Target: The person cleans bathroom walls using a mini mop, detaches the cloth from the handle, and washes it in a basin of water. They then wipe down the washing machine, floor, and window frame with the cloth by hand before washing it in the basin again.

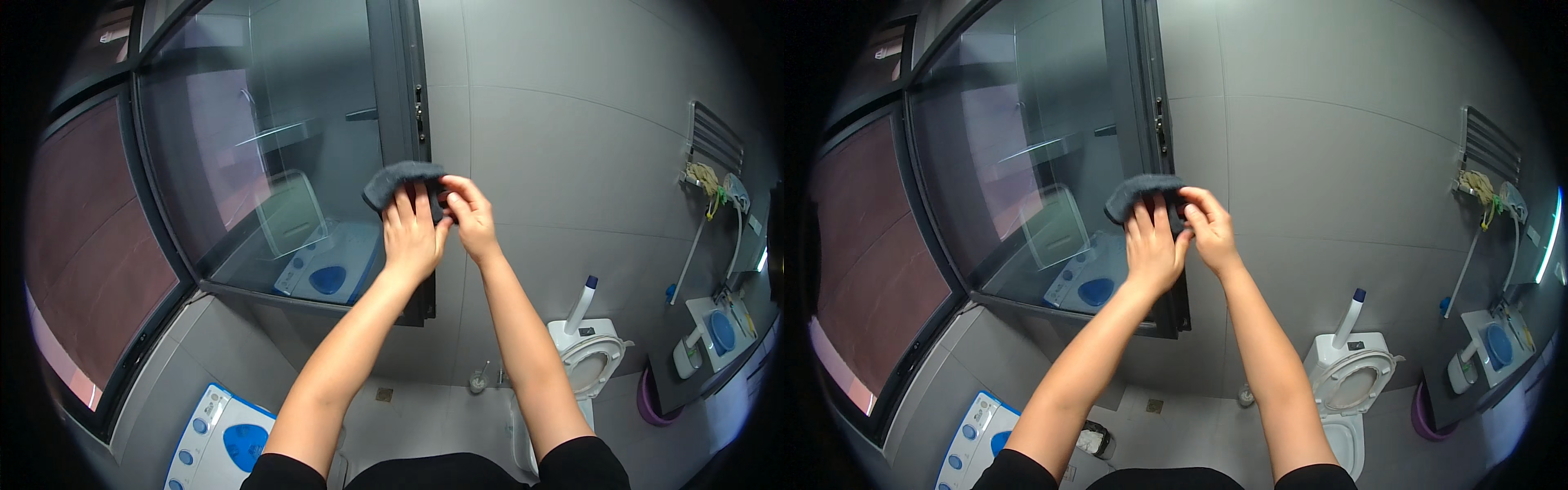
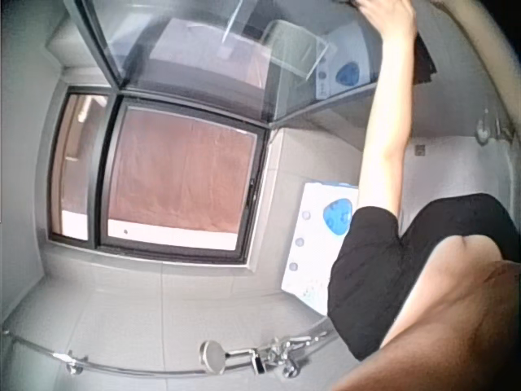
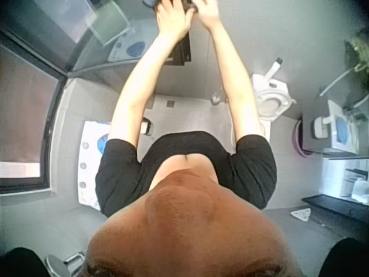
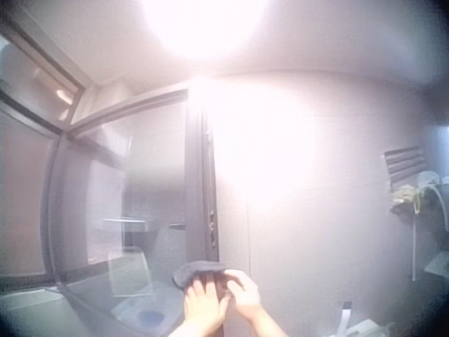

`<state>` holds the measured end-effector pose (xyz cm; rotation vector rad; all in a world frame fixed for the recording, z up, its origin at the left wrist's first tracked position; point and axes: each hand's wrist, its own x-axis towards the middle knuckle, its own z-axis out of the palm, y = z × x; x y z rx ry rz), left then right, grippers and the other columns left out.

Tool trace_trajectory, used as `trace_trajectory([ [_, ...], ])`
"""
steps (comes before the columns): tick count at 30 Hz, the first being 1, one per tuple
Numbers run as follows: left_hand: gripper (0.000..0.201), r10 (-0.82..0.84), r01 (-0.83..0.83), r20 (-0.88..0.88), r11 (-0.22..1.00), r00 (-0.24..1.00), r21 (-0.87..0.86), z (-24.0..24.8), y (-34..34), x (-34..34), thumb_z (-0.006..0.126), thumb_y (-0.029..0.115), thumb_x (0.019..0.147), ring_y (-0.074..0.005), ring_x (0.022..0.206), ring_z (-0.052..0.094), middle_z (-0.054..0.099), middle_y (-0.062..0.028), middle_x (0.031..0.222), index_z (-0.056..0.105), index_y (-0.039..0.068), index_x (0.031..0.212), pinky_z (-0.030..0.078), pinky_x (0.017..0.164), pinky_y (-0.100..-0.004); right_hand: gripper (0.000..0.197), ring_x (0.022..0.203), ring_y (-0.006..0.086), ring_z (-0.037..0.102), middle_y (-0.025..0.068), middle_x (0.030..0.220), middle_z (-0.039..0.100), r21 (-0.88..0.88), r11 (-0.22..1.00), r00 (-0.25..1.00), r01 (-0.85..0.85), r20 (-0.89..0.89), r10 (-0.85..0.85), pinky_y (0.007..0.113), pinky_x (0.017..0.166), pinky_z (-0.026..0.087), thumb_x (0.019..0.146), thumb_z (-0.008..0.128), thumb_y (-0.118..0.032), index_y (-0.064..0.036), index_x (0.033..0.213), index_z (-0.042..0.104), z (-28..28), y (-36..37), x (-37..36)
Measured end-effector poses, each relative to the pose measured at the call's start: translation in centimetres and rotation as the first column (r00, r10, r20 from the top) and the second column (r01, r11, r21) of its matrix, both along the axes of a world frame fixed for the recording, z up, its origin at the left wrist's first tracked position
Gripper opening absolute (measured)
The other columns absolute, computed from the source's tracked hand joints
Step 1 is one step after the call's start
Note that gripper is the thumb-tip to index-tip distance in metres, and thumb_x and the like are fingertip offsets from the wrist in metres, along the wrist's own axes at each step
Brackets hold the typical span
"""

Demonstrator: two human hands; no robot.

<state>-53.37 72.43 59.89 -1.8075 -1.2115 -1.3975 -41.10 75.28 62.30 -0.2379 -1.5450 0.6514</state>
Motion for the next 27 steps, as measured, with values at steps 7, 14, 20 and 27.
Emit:
trace_trajectory([
  [7,0.073,0.239,-0.219,-0.090,0.957,0.967,0.189,11.1,2.4,-0.6,0.064,0.015,0.077,-0.0579,0.125,0.029,0.021,-0.0402,0.140,0.034,0.006,0.143,0.029,0.107,-0.0586,0.019,0.093,0.0112,0.054,0.0038,0.109,0.057,-0.090,0.978,0.953,0.189,-0.223,-0.205,0.026,0.079,0.043,0.098,0.046,-0.021,-0.0073,0.109,0.053,-0.9,4.7,-0.8],
  [14,0.073,0.378,-0.341,-0.066,0.888,0.924,0.310,22.4,5.8,-1.1,0.057,0.010,0.079,-0.0543,0.130,0.028,0.018,-0.0369,0.145,0.029,0.007,0.146,0.038,0.103,-0.0522,0.056,0.127,0.0273,0.044,0.0211,0.141,0.040,-0.035,0.987,0.980,0.156,-0.118,-0.159,0.037,0.103,0.037,0.097,0.051,-0.032,-0.0015,0.141,0.034,4.2,5.1,-3.2],
  [20,0.070,0.461,-0.409,-0.022,0.808,0.887,0.424,32.5,7.2,-0.5,0.053,0.013,0.083,-0.0522,0.131,0.028,0.019,-0.0341,0.147,0.026,0.009,0.147,0.035,0.106,-0.0525,0.053,0.120,0.0286,0.054,0.0233,0.125,0.058,-0.100,0.983,0.986,0.151,-0.054,-0.157,0.035,0.101,0.041,0.098,0.049,-0.036,0.0045,0.133,0.047,4.4,5.8,-3.3],
  [27,0.067,0.522,-0.491,-0.024,0.815,0.852,0.307,44.7,6.5,-3.1,0.052,0.025,0.085,-0.0523,0.134,0.025,0.015,-0.0319,0.150,0.027,0.017,0.147,0.031,0.109,-0.0525,0.058,0.126,0.0314,0.050,0.0253,0.131,0.053,-0.098,0.981,0.986,0.168,0.011,-0.168,0.038,0.104,0.039,0.097,0.051,-0.037,0.0062,0.135,0.043,3.9,4.9,-4.2],
])
